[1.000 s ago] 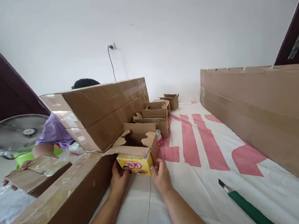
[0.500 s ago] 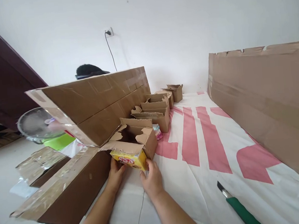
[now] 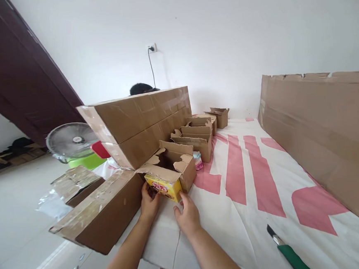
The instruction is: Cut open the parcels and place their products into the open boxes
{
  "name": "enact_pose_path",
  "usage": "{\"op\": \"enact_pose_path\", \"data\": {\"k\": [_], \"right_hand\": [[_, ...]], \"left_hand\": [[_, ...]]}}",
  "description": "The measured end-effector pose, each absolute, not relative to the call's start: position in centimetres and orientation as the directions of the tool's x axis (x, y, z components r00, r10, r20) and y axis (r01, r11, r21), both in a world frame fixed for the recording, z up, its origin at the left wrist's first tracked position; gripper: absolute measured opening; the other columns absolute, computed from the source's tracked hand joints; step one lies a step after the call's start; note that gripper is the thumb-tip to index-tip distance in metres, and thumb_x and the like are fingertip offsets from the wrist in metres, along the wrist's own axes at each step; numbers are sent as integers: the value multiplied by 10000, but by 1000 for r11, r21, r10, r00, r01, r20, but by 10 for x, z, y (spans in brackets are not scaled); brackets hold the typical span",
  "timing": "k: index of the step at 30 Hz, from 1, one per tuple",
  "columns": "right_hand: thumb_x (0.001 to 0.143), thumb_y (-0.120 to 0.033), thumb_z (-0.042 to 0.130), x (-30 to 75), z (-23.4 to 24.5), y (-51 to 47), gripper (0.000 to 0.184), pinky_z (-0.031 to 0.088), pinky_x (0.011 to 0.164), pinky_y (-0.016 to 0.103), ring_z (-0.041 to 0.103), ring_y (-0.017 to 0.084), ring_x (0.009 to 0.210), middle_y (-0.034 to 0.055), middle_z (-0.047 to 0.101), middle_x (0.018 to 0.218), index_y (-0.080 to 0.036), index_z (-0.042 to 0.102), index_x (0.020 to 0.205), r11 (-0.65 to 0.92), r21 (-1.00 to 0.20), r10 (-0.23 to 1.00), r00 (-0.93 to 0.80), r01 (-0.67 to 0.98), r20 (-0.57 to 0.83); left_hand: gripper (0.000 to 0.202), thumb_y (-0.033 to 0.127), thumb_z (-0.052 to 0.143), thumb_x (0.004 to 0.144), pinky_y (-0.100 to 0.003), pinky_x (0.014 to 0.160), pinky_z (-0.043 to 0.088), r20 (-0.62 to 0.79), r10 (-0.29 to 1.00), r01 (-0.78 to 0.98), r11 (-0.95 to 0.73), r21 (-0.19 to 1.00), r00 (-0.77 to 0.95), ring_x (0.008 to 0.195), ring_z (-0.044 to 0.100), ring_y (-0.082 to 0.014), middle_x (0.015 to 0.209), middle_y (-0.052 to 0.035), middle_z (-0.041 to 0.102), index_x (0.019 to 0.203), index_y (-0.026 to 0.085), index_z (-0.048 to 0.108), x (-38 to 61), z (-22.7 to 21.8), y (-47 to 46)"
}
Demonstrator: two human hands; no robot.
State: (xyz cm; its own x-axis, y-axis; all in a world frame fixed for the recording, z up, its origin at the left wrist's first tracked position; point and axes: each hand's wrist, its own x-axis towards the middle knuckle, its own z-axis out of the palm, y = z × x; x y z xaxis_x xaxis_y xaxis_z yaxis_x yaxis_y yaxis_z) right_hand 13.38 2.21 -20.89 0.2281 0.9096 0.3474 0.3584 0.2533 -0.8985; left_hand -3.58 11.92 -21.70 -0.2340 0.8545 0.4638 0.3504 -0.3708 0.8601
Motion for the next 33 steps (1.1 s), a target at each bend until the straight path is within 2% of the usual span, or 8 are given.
{"op": "enact_pose_path", "data": {"k": [9, 14, 17, 21, 24, 27, 29, 33], "right_hand": [[771, -186, 608, 139, -200, 24, 352, 562, 703, 315, 677, 176, 714, 43, 735, 937, -216, 670, 1116, 249, -865, 898, 231, 435, 374], [921, -340, 613, 141, -203, 26, 238, 549, 807, 381, 664, 166, 839, 34, 694, 969, -163, 638, 1078, 185, -838, 928, 190, 514, 321], [938, -362, 597, 144, -205, 27, 255, 557, 800, 381, 658, 168, 870, 42, 674, 1029, -159, 627, 1089, 171, -815, 941, 155, 554, 302], [938, -354, 598, 148, -204, 25, 247, 562, 784, 371, 655, 165, 864, 44, 667, 1042, -156, 624, 1085, 178, -788, 942, 129, 589, 309], [937, -356, 597, 149, -205, 25, 240, 557, 783, 369, 649, 163, 861, 42, 663, 1037, -155, 626, 1063, 201, -772, 935, 117, 603, 334], [929, -363, 605, 150, -207, 27, 227, 547, 771, 359, 640, 154, 827, 32, 661, 997, -151, 629, 1009, 223, -757, 928, 103, 614, 357], [910, -353, 619, 149, -206, 27, 208, 536, 760, 351, 628, 144, 783, 23, 658, 955, -152, 633, 959, 233, -747, 926, 93, 623, 367], [818, -310, 591, 147, -203, 26, 160, 518, 750, 353, 606, 154, 698, 40, 644, 897, -173, 657, 867, 246, -735, 921, 83, 632, 380]], "left_hand": [[599, 135, 639, 724, -518, 1046, 425, 512, 810, 501, -330, 800, -285, 1184, 530, -298, 1205, -139, 525, 1293, 146, 453, -31, -206, 112], [428, 197, 650, 831, -523, 1028, 419, 482, 845, 619, -254, 744, -233, 1188, 519, -297, 1247, -133, 526, 1232, 132, 519, -28, -203, 106], [346, 314, 630, 890, -543, 1014, 415, 452, 886, 673, -273, 687, -102, 1188, 528, -289, 1284, -102, 554, 1193, 157, 569, -25, -205, 95], [318, 333, 737, 766, -493, 1083, 372, 406, 893, 674, -421, 607, 193, 1233, 514, -322, 1243, -144, 617, 1029, 164, 678, -42, -209, 50], [321, 368, 748, 722, -428, 1089, 405, 360, 878, 655, -476, 587, 315, 1229, 538, -291, 1241, -88, 645, 1011, 236, 703, -91, -218, -2], [281, 378, 607, 818, -421, 1112, 386, 320, 926, 712, -362, 602, 200, 1260, 517, -266, 1280, -78, 611, 1066, 267, 676, -160, -243, -61], [298, 357, 512, 848, -500, 1126, 344, 282, 959, 758, -191, 624, 9, 1287, 481, -301, 1298, -123, 573, 1087, 237, 643, -204, -272, -99], [204, 362, 632, 685, -594, 955, 459, 58, 974, 741, 128, 659, -220, 1018, 638, -367, 939, -97, 661, 840, 231, 649, -261, -346, -173]]}}
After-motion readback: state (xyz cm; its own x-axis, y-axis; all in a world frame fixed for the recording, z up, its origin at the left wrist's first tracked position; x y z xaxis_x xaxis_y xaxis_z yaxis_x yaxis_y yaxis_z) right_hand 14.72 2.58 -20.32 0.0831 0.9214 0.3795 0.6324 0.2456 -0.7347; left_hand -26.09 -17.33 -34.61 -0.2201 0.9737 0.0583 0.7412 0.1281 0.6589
